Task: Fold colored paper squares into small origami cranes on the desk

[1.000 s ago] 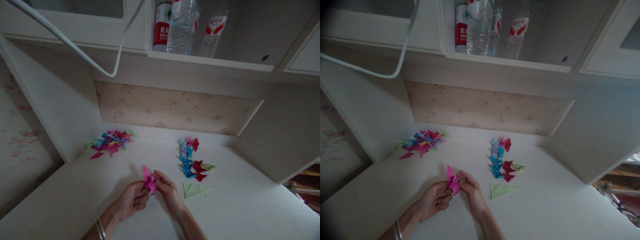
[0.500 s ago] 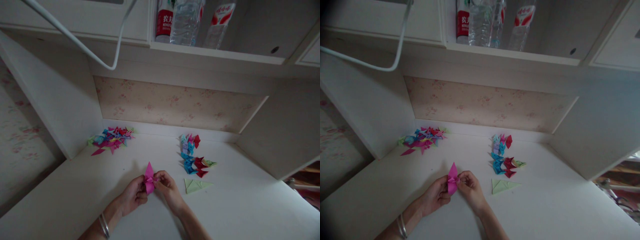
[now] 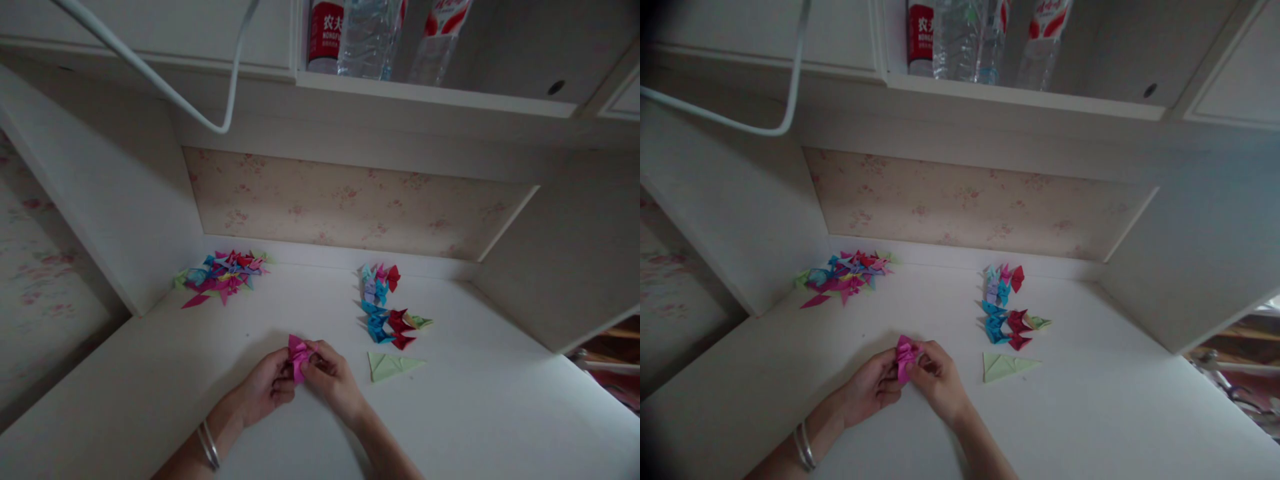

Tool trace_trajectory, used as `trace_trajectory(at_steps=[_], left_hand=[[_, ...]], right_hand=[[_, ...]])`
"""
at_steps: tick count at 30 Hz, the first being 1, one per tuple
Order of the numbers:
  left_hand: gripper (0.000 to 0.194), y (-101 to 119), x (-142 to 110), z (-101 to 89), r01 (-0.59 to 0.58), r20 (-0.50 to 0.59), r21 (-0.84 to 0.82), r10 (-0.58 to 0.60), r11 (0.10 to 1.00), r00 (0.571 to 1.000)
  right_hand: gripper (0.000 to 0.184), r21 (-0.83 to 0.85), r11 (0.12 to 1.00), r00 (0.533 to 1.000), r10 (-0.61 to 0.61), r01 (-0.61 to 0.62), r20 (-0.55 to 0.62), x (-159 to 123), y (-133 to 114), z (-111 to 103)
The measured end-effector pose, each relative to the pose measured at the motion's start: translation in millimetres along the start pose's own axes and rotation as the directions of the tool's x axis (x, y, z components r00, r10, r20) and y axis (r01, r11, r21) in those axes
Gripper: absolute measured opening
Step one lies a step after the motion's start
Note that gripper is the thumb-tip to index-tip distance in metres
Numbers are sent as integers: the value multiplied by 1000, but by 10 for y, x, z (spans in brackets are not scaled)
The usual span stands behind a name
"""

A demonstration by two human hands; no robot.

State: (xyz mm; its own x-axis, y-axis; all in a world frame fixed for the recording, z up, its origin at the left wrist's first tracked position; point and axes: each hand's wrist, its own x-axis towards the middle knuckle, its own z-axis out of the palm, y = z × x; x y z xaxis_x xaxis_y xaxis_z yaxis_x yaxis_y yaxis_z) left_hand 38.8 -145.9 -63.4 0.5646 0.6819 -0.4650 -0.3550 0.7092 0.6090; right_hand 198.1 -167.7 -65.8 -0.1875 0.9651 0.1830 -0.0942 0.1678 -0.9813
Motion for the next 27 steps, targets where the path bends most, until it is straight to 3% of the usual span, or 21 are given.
trace_trajectory(at_steps=[6,11,14,16,22,27], left_hand=[[23,-22,54,-57,-22,55,-15,22,1000,998],[21,-47,103,-74,-115,18,42,114,992,993],[12,-53,93,-49,-265,-31,129,271,956,962],[16,-50,69,-17,-338,-51,213,356,917,933],[27,-41,22,71,-359,-43,509,440,782,897],[34,-51,37,68,-356,-39,590,467,724,883]], right_hand=[[22,67,998,995,16,-9,-100,61,24,-39],[27,16,999,980,33,-31,-195,77,50,-68],[29,1,999,968,49,-50,-247,76,61,-86],[30,-9,998,960,58,-63,-276,79,81,-96],[31,5,996,956,85,-87,-280,91,106,-101],[30,26,994,950,109,-106,-293,86,57,-83]])
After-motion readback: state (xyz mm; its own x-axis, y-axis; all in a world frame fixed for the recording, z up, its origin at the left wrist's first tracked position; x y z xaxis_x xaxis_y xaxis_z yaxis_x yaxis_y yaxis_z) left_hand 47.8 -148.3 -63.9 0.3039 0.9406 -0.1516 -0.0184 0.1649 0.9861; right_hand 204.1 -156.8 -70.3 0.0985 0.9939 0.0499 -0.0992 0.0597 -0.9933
